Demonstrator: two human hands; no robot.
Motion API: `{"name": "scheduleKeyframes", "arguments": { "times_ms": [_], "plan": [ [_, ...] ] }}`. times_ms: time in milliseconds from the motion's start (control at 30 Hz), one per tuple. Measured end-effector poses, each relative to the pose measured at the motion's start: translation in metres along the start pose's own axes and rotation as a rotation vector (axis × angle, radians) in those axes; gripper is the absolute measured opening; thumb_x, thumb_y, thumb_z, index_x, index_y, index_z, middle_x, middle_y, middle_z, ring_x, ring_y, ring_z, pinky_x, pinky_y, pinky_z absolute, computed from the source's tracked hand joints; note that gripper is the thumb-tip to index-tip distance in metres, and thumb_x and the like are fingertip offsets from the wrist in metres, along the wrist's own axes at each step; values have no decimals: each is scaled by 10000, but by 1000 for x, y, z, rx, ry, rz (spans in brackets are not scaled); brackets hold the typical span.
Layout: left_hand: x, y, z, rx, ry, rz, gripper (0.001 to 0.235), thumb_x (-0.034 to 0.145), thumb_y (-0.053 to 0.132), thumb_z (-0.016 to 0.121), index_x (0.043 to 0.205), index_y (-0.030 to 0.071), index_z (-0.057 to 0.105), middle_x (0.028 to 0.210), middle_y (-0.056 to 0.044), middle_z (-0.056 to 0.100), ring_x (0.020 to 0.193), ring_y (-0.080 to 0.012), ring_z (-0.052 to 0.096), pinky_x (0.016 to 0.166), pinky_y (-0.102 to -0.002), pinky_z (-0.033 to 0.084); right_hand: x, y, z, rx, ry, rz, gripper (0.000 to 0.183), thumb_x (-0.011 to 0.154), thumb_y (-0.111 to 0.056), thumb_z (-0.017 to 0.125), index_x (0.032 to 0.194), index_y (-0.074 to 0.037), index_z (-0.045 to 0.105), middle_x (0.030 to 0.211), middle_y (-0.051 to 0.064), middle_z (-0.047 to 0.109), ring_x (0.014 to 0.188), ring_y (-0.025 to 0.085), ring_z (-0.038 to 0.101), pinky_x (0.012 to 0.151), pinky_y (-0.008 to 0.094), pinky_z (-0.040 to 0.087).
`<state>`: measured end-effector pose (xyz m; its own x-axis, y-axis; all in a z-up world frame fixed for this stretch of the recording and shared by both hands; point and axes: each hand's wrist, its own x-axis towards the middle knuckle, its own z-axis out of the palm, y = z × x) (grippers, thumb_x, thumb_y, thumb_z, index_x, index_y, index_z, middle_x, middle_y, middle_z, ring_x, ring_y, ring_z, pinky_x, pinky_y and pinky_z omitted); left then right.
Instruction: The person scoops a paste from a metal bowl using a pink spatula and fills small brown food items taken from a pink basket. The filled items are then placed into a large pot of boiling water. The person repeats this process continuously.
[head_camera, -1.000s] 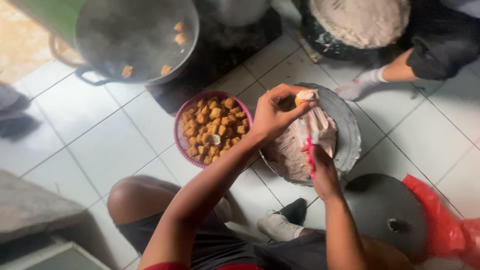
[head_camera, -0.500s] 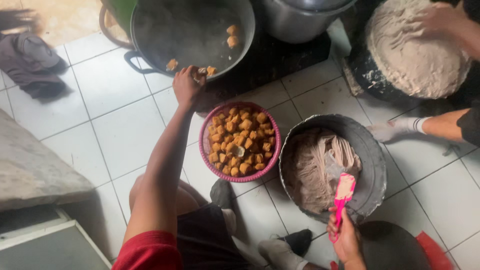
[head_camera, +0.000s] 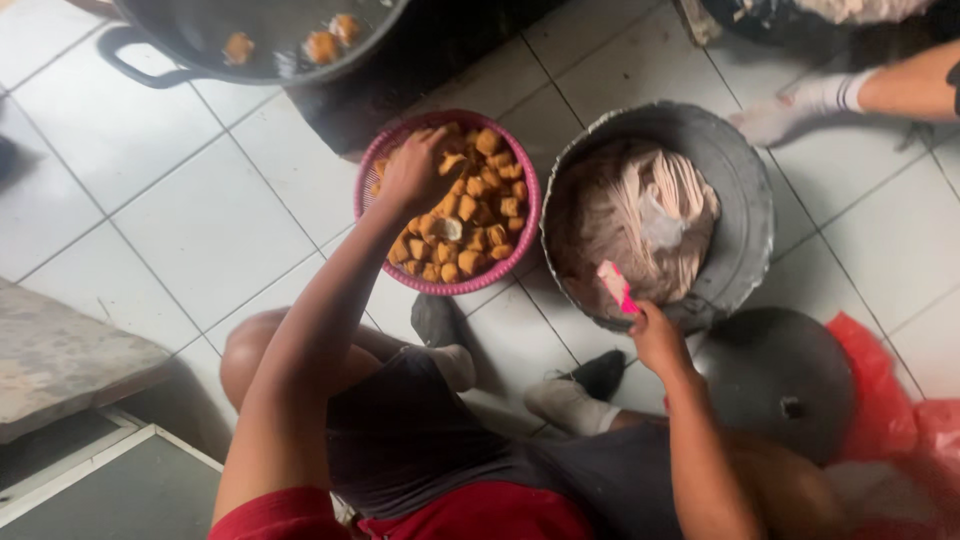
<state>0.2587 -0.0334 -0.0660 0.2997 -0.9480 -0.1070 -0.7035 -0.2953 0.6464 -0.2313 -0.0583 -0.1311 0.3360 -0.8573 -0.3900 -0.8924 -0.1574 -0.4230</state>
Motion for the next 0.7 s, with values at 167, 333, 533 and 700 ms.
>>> {"name": "scheduleKeyframes", "arguments": {
  "times_ms": [167,333,533,700],
  "plan": [
    [-43,-8,43,319,-222,195,593,872,378,760,1386,146,574,1382,-150,555,1297,-327,508,1081,-501,380,20,-5,12,-421,-46,-32,281,931,-89,503,1117,-119,711,1102,188,731,1012,435,695,847,558,542],
    [-58,-30,58,364,-178,176,565,874,311,738,1404,190,586,1417,-96,546,1337,-290,498,1117,-470,403,30,-8,31,-578,-235,112,268,1024,-165,512,1102,-109,762,1144,199,746,1103,385,725,934,477,578],
    [-53,-44,74,501,-166,105,503,894,331,737,1347,151,613,1431,-129,506,1323,-288,493,1044,-445,450,52,-17,18,-432,-435,-80,292,909,-121,581,1121,-150,779,1107,172,726,1036,378,682,845,484,547],
    [-43,-43,114,519,-69,215,587,821,359,746,1343,113,638,1315,-156,506,1228,-300,494,944,-435,463,52,-13,-3,345,-420,-43,287,987,-171,619,1253,-99,701,799,116,684,672,176,590,633,324,491]
  ]
}}
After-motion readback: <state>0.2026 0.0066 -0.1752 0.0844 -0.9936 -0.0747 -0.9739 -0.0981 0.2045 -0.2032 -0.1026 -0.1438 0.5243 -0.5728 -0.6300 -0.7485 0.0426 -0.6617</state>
